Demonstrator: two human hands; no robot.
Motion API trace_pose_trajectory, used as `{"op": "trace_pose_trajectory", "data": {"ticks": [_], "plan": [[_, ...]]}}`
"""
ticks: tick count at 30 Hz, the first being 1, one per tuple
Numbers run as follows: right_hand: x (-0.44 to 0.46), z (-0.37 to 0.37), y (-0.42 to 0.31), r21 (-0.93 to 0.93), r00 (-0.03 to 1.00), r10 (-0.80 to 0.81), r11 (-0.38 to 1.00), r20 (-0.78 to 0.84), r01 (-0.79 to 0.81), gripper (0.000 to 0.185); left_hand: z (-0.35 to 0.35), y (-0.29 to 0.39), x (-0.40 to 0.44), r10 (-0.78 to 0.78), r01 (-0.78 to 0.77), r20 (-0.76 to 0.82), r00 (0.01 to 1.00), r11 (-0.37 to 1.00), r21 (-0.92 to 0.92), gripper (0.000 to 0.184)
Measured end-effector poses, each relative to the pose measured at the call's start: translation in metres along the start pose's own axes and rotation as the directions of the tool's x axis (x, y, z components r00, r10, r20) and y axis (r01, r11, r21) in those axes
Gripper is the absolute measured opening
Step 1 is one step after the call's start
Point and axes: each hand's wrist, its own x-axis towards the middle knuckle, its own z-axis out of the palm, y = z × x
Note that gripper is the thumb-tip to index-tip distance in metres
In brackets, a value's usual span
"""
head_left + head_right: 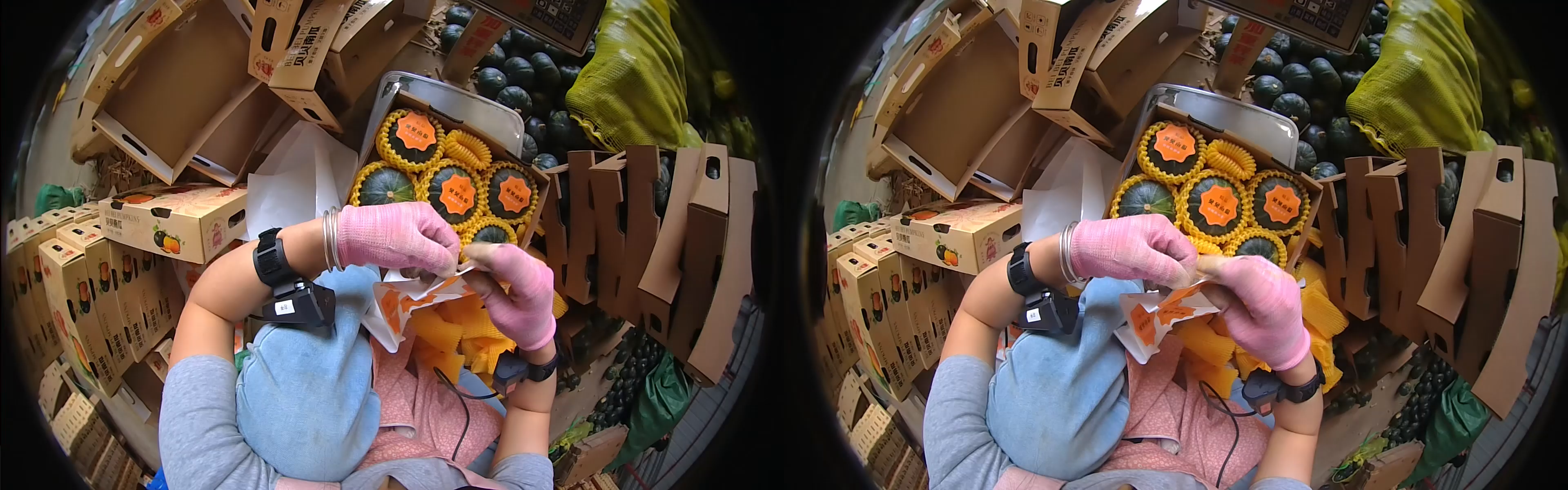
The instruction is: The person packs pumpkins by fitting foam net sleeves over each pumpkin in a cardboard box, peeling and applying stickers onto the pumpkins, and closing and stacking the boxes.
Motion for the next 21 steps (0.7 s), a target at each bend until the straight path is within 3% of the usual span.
{"op": "trace_pose_trajectory", "data": {"ticks": [1,3,4,5,6,7,8,10,12,16,19,21], "plan": [[0.000,-0.002,0.002,-0.077,0.992,-0.111,0.990,0.060,0.116,0.027,-0.002,-0.005,0.002,-0.038,0.038,0.002,0.999,0.999,0.033,0.020],[-0.008,0.002,0.002,-0.281,0.967,-0.191,0.931,0.166,0.232,0.028,-0.009,-0.014,0.001,-0.055,0.082,-0.078,0.995,0.908,0.410,0.022],[-0.009,0.004,-0.003,-0.304,0.953,-0.218,0.912,0.213,0.276,0.025,-0.012,-0.017,-0.001,-0.051,0.111,-0.118,0.992,0.809,0.577,0.024],[-0.008,0.006,-0.007,-0.325,0.935,-0.243,0.890,0.258,0.321,0.022,-0.007,-0.019,-0.006,-0.045,0.234,-0.269,0.962,0.646,0.727,0.027],[-0.009,0.010,-0.006,-0.350,0.921,-0.254,0.868,0.296,0.352,0.028,-0.008,-0.026,-0.011,-0.050,0.201,-0.230,0.972,0.684,0.701,0.026],[-0.008,0.015,-0.005,-0.315,0.942,-0.181,0.910,0.283,0.270,0.031,-0.010,-0.035,-0.015,-0.058,0.171,-0.187,0.981,0.721,0.671,0.025],[-0.005,0.020,-0.004,-0.278,0.956,-0.106,0.943,0.272,0.184,0.034,-0.011,-0.041,-0.018,-0.078,0.113,-0.093,0.993,0.868,0.484,0.024],[0.000,0.024,0.003,-0.189,0.957,0.016,0.981,0.289,0.041,0.045,-0.012,-0.045,-0.019,-0.109,0.133,-0.103,0.989,0.953,0.271,0.024],[-0.004,0.027,0.020,-0.141,0.944,-0.022,0.987,0.330,0.072,0.037,-0.014,-0.051,-0.019,-0.123,0.127,-0.084,0.989,0.991,0.040,0.022],[-0.005,0.027,0.017,-0.275,0.928,-0.150,0.928,0.340,0.251,0.023,-0.014,-0.059,-0.014,-0.148,0.137,-0.090,0.985,0.983,-0.120,0.020],[-0.007,0.030,0.011,-0.383,0.929,-0.281,0.852,0.242,0.358,0.018,-0.011,-0.050,-0.012,-0.205,0.192,-0.127,0.970,0.975,-0.108,0.020],[-0.011,0.030,-0.001,-0.410,0.929,-0.263,0.841,0.261,0.354,0.015,-0.014,-0.059,-0.010,-0.127,0.124,-0.128,0.984,0.992,-0.031,0.021]]}}
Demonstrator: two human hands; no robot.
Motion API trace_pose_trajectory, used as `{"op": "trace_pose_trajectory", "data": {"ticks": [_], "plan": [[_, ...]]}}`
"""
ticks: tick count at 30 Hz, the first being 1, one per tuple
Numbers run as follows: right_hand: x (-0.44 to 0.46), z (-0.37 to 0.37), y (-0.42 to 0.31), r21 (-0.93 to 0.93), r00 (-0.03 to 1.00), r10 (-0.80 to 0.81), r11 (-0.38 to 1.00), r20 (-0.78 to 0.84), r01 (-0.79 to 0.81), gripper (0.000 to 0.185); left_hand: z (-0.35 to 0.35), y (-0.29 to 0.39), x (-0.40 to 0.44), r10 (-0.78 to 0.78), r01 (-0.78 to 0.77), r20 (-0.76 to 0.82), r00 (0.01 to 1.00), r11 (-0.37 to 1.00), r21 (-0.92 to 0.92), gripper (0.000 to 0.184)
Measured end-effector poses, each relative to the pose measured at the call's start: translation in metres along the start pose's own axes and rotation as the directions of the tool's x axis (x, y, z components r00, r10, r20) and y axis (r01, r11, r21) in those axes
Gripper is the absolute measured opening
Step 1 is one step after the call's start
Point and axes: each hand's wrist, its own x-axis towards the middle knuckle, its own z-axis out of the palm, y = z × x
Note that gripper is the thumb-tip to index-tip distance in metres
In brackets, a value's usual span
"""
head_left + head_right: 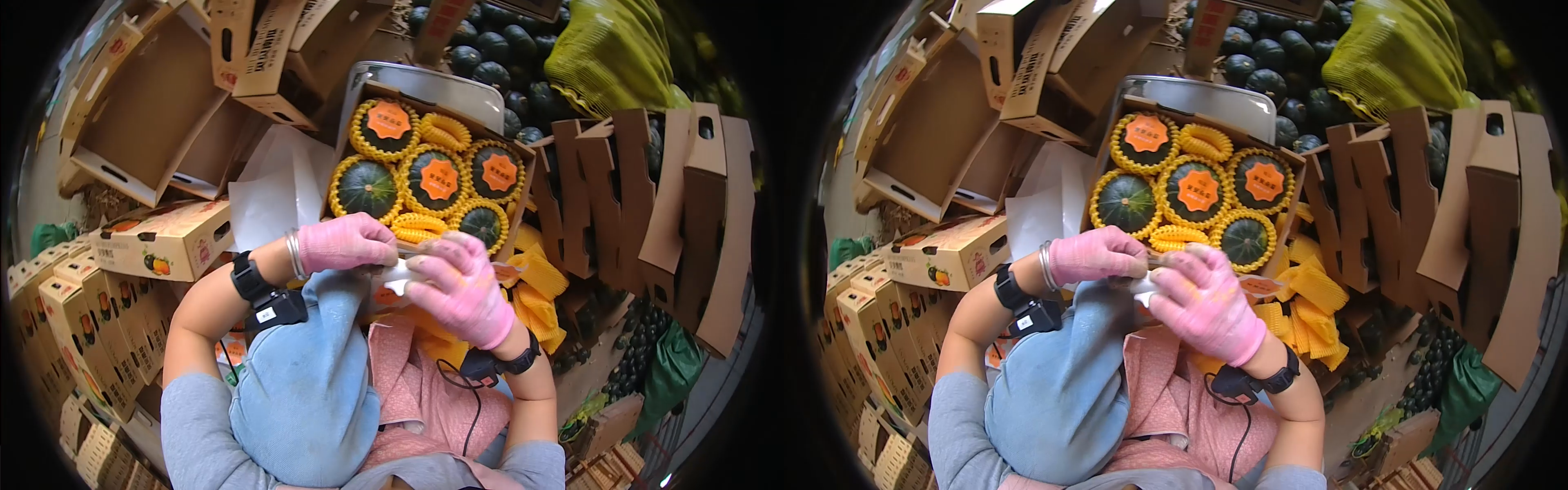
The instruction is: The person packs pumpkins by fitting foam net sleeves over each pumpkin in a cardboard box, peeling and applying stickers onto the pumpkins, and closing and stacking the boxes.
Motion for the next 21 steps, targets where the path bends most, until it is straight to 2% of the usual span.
{"op": "trace_pose_trajectory", "data": {"ticks": [1,2,3,4,5,6,7,8,9,10,12,13,15,16,19,21], "plan": [[-0.005,-0.004,-0.006,0.114,0.999,-0.023,0.993,0.039,0.018,0.015,0.001,0.001,-0.001,0.050,-0.039,-0.035,0.998,0.964,0.265,0.020],[-0.009,-0.009,-0.009,0.229,0.996,-0.051,0.973,0.072,0.034,0.015,0.004,0.006,-0.004,0.114,-0.068,-0.059,0.992,0.857,0.511,0.020],[-0.012,-0.028,-0.008,0.499,0.982,-0.110,0.867,0.155,0.018,0.009,0.005,0.008,-0.006,0.152,-0.122,0.010,0.988,0.749,0.652,0.020],[-0.016,-0.045,0.003,0.749,0.990,-0.109,0.662,0.087,0.007,0.004,0.006,0.009,-0.006,0.186,-0.226,0.134,0.973,0.686,0.691,0.020],[-0.028,-0.054,0.028,0.874,0.995,-0.092,0.485,0.050,0.001,0.004,0.009,0.012,-0.005,0.181,-0.315,0.264,0.947,0.674,0.668,0.018],[-0.048,-0.059,0.036,0.907,0.952,0.302,0.386,0.050,-0.171,0.004,0.012,0.015,-0.003,0.173,-0.400,0.390,0.904,0.663,0.633,0.017],[-0.056,-0.062,0.056,0.792,0.847,0.517,0.463,0.124,-0.399,0.011,0.016,0.013,-0.001,0.223,-0.484,0.475,0.851,0.683,0.547,0.017],[-0.054,-0.058,0.069,0.769,0.632,0.757,0.302,0.165,-0.563,0.024,0.019,0.010,0.002,0.277,-0.560,0.549,0.788,0.693,0.454,0.017],[-0.065,-0.047,0.095,0.633,0.603,0.768,0.359,0.218,-0.686,0.034,0.022,0.002,0.006,0.269,-0.576,0.609,0.746,0.720,0.388,0.017],[-0.068,-0.037,0.110,0.643,0.578,0.762,0.291,0.292,-0.708,0.034,0.023,-0.001,0.010,0.274,-0.588,0.660,0.699,0.745,0.314,0.017],[-0.071,-0.019,0.124,0.595,0.609,0.709,0.331,0.355,-0.732,0.039,0.027,-0.008,0.011,0.056,-0.308,0.728,0.683,0.926,0.218,0.018],[-0.068,-0.015,0.127,0.516,0.622,0.700,0.410,0.350,-0.752,0.040,0.029,-0.010,0.010,0.099,-0.328,0.740,0.665,0.929,0.171,0.021],[-0.063,-0.004,0.129,0.350,0.645,0.680,0.544,0.349,-0.763,0.045,0.030,-0.008,0.008,0.020,-0.262,0.731,0.682,0.940,0.219,0.023],[-0.060,-0.003,0.128,0.329,0.620,0.690,0.526,0.374,-0.784,0.045,0.029,-0.006,0.008,-0.023,-0.228,0.724,0.689,0.942,0.247,0.024],[-0.052,-0.005,0.128,0.312,0.559,0.700,0.464,0.445,-0.829,0.045,0.028,-0.004,0.008,-0.010,-0.216,0.703,0.711,0.949,0.232,0.025],[-0.050,-0.002,0.129,0.263,0.574,0.701,0.511,0.423,-0.819,0.050,0.026,0.000,0.011,-0.069,-0.159,0.719,0.691,0.956,0.245,0.031]]}}
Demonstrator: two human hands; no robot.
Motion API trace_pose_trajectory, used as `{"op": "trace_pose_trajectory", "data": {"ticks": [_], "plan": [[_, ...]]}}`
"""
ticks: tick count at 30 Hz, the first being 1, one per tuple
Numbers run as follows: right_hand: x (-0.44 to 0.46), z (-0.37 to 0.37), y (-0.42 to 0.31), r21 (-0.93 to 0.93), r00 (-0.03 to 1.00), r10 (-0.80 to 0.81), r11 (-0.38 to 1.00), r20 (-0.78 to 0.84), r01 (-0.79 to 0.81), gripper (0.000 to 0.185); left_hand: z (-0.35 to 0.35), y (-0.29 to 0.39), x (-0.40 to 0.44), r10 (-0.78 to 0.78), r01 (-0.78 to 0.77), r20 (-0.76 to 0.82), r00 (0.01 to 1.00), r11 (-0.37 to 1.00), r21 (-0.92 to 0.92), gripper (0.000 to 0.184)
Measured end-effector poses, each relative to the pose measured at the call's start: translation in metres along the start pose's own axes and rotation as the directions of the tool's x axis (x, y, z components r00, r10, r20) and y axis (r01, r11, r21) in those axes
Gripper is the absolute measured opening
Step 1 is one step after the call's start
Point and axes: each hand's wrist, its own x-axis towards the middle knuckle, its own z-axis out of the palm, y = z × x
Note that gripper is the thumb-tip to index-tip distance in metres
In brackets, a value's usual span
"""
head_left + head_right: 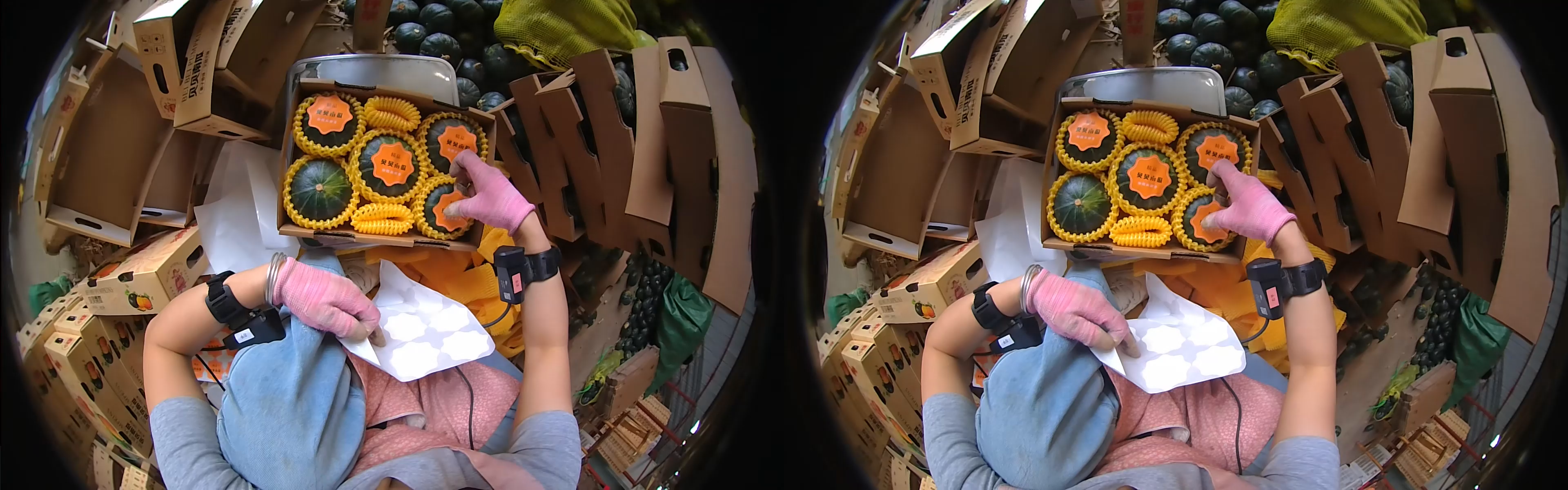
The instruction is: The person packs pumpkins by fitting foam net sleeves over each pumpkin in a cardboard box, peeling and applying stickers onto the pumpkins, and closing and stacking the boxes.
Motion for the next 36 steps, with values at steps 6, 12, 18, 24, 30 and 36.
{"op": "trace_pose_trajectory", "data": {"ticks": [6,12,18,24,30,36], "plan": [[-0.016,0.015,-0.011,-0.448,0.916,-0.275,0.886,-0.293,0.122,0.047,-0.002,0.011,-0.004,0.004,-0.067,-0.454,0.891,0.990,-0.124,0.019],[-0.031,0.012,0.006,0.216,0.974,-0.158,0.957,-0.164,0.192,0.052,-0.002,0.020,-0.001,-0.266,-0.062,-0.680,0.684,0.907,-0.417,0.017],[-0.079,-0.017,-0.081,0.193,0.778,-0.443,0.896,0.445,0.400,0.043,-0.002,0.025,0.003,-0.244,0.009,-0.742,0.625,0.952,-0.306,0.022],[-0.095,0.003,-0.081,-0.081,0.858,-0.496,0.857,0.137,0.509,0.024,-0.004,0.022,0.005,-0.127,0.026,-0.785,0.606,0.990,-0.141,0.019],[-0.105,0.024,-0.084,-0.420,0.648,-0.757,0.561,0.091,0.714,0.022,-0.002,0.022,-0.001,-0.073,0.184,-0.812,0.579,0.982,0.043,0.021],[-0.086,0.010,-0.103,-0.076,0.546,-0.811,0.543,0.211,0.836,0.024,0.008,-0.004,-0.025,0.024,0.576,-0.933,0.359,0.781,0.242,0.016]]}}
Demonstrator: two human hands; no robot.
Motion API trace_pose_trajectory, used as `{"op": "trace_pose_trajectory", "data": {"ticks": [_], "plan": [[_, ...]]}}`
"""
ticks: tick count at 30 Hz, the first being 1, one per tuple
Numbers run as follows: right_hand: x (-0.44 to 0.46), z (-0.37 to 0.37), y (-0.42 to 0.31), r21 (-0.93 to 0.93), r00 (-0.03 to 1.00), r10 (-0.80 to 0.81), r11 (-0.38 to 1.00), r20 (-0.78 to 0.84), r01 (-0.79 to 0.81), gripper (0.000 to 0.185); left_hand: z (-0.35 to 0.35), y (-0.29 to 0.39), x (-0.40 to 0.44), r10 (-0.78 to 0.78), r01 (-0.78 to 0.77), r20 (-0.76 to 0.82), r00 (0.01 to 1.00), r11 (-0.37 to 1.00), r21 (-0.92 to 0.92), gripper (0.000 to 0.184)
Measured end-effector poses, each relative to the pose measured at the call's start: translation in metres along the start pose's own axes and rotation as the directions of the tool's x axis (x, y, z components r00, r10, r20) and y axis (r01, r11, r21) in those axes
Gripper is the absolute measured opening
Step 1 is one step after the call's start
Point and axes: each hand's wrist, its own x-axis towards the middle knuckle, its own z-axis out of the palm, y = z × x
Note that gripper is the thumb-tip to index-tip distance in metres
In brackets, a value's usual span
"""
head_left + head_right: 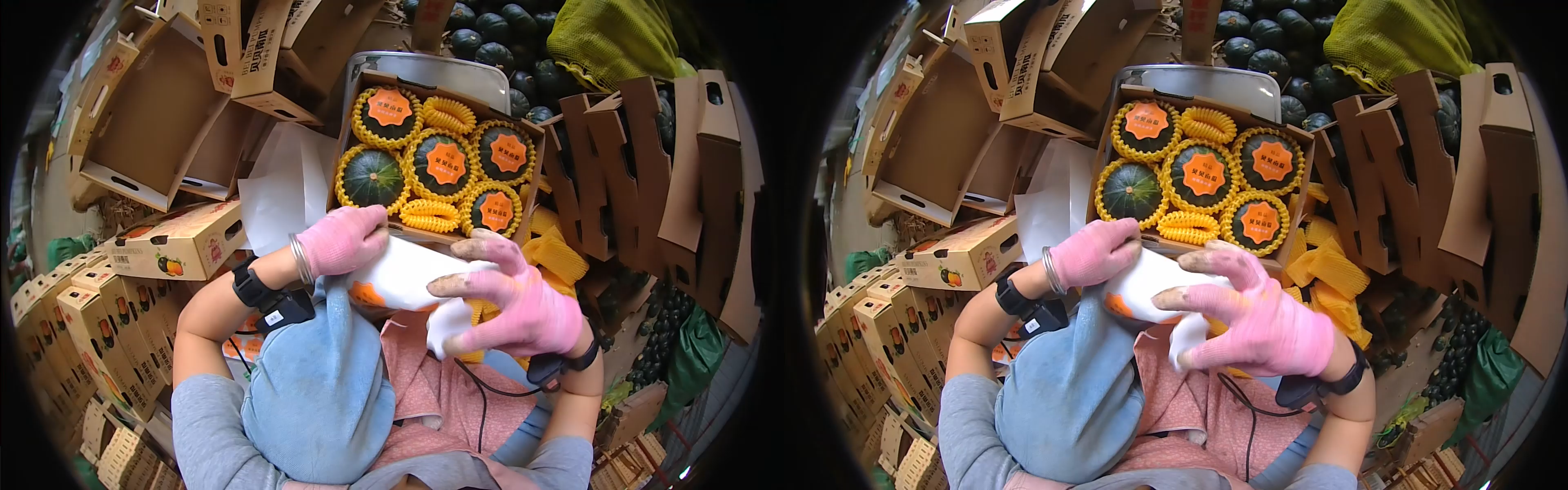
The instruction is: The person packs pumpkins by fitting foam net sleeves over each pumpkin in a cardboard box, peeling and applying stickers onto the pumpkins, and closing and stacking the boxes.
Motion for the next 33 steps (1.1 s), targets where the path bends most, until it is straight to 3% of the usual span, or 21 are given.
{"op": "trace_pose_trajectory", "data": {"ticks": [1,2,3,4,5,7,9,11,12,19,22,23,25,27,30,31,33], "plan": [[0.011,-0.008,0.008,0.262,0.994,-0.081,0.960,-0.078,0.099,0.025,-0.006,-0.001,-0.006,0.036,-0.040,0.028,0.999,0.991,0.131,0.016],[0.016,-0.012,0.030,0.403,0.990,-0.109,0.905,-0.094,0.138,0.026,-0.014,0.001,-0.012,0.071,-0.085,0.063,0.995,0.962,0.258,0.017],[0.023,-0.010,0.044,0.522,0.990,0.034,0.852,-0.133,0.041,0.028,-0.021,0.000,-0.018,0.103,-0.134,0.101,0.990,0.916,0.378,0.018],[0.030,-0.008,0.058,0.642,0.969,0.177,0.766,-0.170,-0.027,0.030,-0.017,-0.014,-0.023,0.213,-0.208,0.042,0.976,0.869,0.449,0.015],[0.046,0.000,0.065,0.751,0.861,0.476,0.631,-0.177,-0.194,0.032,-0.017,-0.017,-0.026,0.311,-0.271,0.000,0.950,0.826,0.494,0.016],[0.073,0.019,0.104,0.583,0.781,0.595,0.708,-0.188,-0.399,0.040,-0.020,-0.022,-0.031,0.504,-0.373,-0.068,0.861,0.717,0.589,0.018],[0.090,0.041,0.132,0.353,0.814,0.553,0.808,-0.177,-0.472,0.039,-0.018,-0.027,-0.034,0.593,-0.401,-0.110,0.797,0.658,0.638,0.018],[0.101,0.052,0.141,0.304,0.819,0.555,0.812,-0.142,-0.498,0.036,-0.014,-0.031,-0.031,0.712,-0.432,-0.192,0.676,0.593,0.679,0.020],[0.105,0.055,0.142,0.291,0.818,0.562,0.808,-0.122,-0.512,0.036,-0.012,-0.031,-0.032,0.657,-0.397,-0.167,0.735,0.617,0.679,0.017],[0.114,0.060,0.150,0.235,0.857,0.509,0.845,-0.078,-0.480,0.034,-0.005,-0.035,-0.016,0.565,-0.392,-0.080,0.821,0.661,0.640,0.018],[0.119,0.051,0.133,-0.004,0.818,0.574,0.818,-0.027,-0.575,0.037,-0.003,-0.034,-0.012,0.535,-0.389,-0.115,0.837,0.729,0.563,0.021],[0.119,0.046,0.121,-0.226,0.825,0.557,0.796,-0.092,-0.562,0.043,-0.005,-0.032,-0.013,0.522,-0.383,-0.126,0.844,0.749,0.541,0.022],[0.116,0.040,0.112,-0.401,0.773,0.563,0.661,-0.292,-0.634,0.041,-0.009,-0.028,-0.013,0.543,-0.383,-0.110,0.833,0.708,0.593,0.024],[0.093,0.029,0.106,-0.252,0.772,0.494,0.750,-0.401,-0.611,0.032,-0.010,-0.027,-0.011,0.552,-0.381,-0.129,0.824,0.707,0.595,0.024],[0.073,0.021,0.114,-0.207,0.647,0.729,0.613,-0.223,-0.763,0.018,-0.013,-0.023,0.002,0.570,-0.383,-0.111,0.814,0.671,0.635,0.019],[0.062,0.029,0.134,-0.216,0.649,0.755,0.622,-0.089,-0.753,0.021,-0.014,-0.022,0.009,0.587,-0.393,-0.114,0.802,0.661,0.639,0.017],[0.059,0.024,0.135,-0.004,0.597,0.802,0.597,-0.022,-0.802,0.022,-0.008,-0.029,0.026,0.583,-0.398,-0.154,0.798,0.700,0.593,0.015]]}}
